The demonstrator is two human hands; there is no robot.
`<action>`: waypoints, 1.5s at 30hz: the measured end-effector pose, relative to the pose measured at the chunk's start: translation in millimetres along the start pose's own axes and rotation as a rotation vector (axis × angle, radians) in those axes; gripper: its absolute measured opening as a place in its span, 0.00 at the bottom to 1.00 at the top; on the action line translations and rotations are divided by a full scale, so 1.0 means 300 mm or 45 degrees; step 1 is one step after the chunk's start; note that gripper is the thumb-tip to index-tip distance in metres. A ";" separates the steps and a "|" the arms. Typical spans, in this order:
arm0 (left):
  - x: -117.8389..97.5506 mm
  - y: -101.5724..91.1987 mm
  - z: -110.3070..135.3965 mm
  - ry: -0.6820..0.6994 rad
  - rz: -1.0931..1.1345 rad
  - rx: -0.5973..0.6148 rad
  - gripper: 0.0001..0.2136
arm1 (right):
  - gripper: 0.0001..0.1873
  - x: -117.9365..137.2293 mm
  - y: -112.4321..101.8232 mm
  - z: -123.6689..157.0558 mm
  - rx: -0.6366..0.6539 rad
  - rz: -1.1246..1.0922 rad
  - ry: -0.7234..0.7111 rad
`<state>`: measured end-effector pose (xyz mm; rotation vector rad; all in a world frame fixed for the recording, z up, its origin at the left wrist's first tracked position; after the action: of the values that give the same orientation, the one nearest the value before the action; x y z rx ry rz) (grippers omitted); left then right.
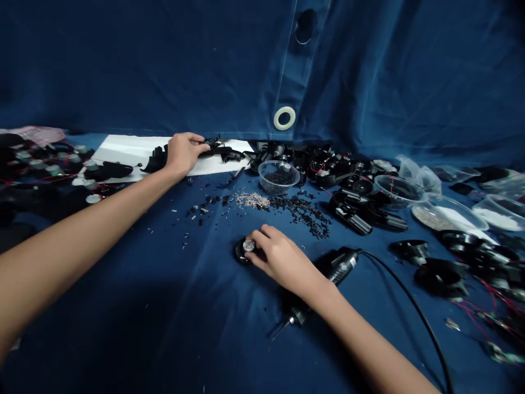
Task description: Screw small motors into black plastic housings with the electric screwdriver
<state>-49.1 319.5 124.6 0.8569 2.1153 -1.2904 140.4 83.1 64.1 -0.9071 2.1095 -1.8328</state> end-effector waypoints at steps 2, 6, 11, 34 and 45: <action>-0.033 -0.055 0.101 0.040 0.060 0.056 0.18 | 0.09 0.003 -0.002 0.005 0.001 -0.050 -0.009; -0.104 -0.168 0.362 0.171 0.018 0.132 0.15 | 0.10 -0.006 -0.002 0.018 0.027 -0.198 -0.006; -0.238 -0.228 0.720 0.657 -0.396 0.178 0.07 | 0.14 -0.067 0.018 0.031 0.128 -0.421 0.103; -0.152 -0.028 0.896 0.654 -0.435 1.115 0.08 | 0.46 0.124 -0.162 0.067 -0.176 0.279 -0.093; -0.173 0.039 0.825 0.766 -0.255 0.890 0.10 | 0.12 0.009 0.005 0.006 0.027 -0.003 0.071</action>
<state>18.9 87.0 51.4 1.4979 2.2249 -2.1564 138.6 80.2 62.9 -0.8635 2.1174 -1.8994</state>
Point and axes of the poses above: each hand's wrist, its own z-axis away from the middle knuckle, its own y-axis out of the palm, x = y × z, the point moved 10 cm from there along -z, towards the middle knuckle, and after that the axes turned 3 degrees about -y, right-handed, at the moved point
